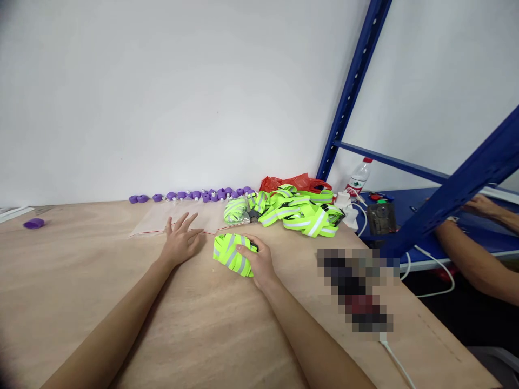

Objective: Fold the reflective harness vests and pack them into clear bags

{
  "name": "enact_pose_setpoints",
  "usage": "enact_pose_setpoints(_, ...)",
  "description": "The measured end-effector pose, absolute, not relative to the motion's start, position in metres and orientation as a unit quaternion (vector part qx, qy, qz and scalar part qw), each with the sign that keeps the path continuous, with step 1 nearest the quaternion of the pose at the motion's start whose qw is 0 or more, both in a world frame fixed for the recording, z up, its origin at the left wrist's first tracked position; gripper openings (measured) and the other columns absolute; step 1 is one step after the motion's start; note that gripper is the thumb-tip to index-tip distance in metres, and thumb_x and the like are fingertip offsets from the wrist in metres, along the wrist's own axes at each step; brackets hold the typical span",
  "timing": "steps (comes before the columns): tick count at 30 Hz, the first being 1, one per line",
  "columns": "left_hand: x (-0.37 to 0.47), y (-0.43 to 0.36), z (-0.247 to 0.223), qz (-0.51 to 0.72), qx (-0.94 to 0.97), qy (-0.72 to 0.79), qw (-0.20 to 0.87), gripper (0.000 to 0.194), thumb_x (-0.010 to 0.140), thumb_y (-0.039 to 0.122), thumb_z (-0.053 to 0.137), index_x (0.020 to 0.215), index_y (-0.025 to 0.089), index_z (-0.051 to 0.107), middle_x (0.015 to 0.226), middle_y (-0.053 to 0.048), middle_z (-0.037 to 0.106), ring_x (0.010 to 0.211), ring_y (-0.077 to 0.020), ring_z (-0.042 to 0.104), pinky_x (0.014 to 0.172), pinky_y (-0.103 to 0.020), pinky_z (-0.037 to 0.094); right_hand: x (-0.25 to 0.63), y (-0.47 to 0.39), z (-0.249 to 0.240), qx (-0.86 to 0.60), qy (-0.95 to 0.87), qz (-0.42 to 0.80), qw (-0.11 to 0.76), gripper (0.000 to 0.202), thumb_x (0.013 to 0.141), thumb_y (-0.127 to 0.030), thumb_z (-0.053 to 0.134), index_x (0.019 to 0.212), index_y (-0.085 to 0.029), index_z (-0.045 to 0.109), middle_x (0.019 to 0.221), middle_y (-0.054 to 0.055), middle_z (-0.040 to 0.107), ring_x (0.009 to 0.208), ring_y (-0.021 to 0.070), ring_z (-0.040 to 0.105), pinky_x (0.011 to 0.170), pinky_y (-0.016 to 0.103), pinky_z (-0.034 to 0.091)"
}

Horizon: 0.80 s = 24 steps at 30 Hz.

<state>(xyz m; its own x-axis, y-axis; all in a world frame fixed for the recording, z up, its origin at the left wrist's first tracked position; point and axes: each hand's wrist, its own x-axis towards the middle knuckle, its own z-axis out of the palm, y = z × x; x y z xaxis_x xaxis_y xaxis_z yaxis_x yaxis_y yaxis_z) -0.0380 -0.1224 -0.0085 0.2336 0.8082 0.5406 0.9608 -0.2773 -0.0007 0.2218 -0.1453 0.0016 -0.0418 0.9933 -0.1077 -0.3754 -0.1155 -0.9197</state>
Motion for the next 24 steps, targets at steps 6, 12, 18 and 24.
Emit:
enact_pose_setpoints(6, -0.036, -0.123, -0.005, -0.214, -0.764, -0.592, 0.141, 0.029, 0.091, 0.028, 0.047, 0.094, 0.022, 0.075, 0.141, -0.012, 0.058, 0.143, -0.0356, 0.038, 0.116, -0.07, 0.012, 0.221, -0.143, -0.002, -0.424, -0.362, 0.611, 0.561, 0.048, 0.051, -0.038, 0.09, 0.093, -0.02, 0.075, 0.092, 0.004, 0.075, 0.085, 0.0247, 0.068, 0.073, 0.034, 0.055)
enact_pose_setpoints(12, -0.037, -0.127, -0.006, -0.198, -0.765, -0.597, 0.139, 0.031, 0.091, 0.029, 0.048, 0.097, 0.025, 0.078, 0.146, -0.012, 0.055, 0.143, -0.0382, 0.037, 0.116, -0.071, 0.01, 0.221, -0.143, -0.002, -0.447, -0.365, 0.579, 0.575, 0.049, 0.052, -0.039, 0.089, 0.095, -0.019, 0.076, 0.097, 0.006, 0.076, 0.091, 0.0275, 0.068, 0.074, 0.035, 0.055)
enact_pose_setpoints(18, -0.033, -0.119, -0.013, -0.261, -0.76, -0.584, 0.115, 0.036, 0.098, 0.031, 0.042, 0.119, 0.023, 0.07, 0.143, -0.014, 0.058, 0.14, -0.037, 0.042, 0.115, -0.072, 0.01, 0.221, -0.143, -0.001, -0.446, -0.364, 0.584, 0.573, 0.049, 0.055, -0.038, 0.088, 0.098, -0.019, 0.075, 0.097, 0.005, 0.076, 0.089, 0.0262, 0.068, 0.074, 0.034, 0.055)
enact_pose_setpoints(24, -0.028, -0.108, -0.004, -0.349, -0.723, -0.578, 0.146, 0.032, 0.101, 0.025, 0.04, 0.111, 0.024, 0.07, 0.116, -0.009, 0.072, 0.122, -0.0268, 0.06, 0.118, -0.058, 0.018, 0.222, -0.144, -0.002, -0.453, -0.406, 0.55, 0.572, 0.046, 0.061, -0.038, 0.085, 0.101, -0.019, 0.075, 0.1, 0.006, 0.076, 0.093, 0.0278, 0.068, 0.078, 0.037, 0.055)
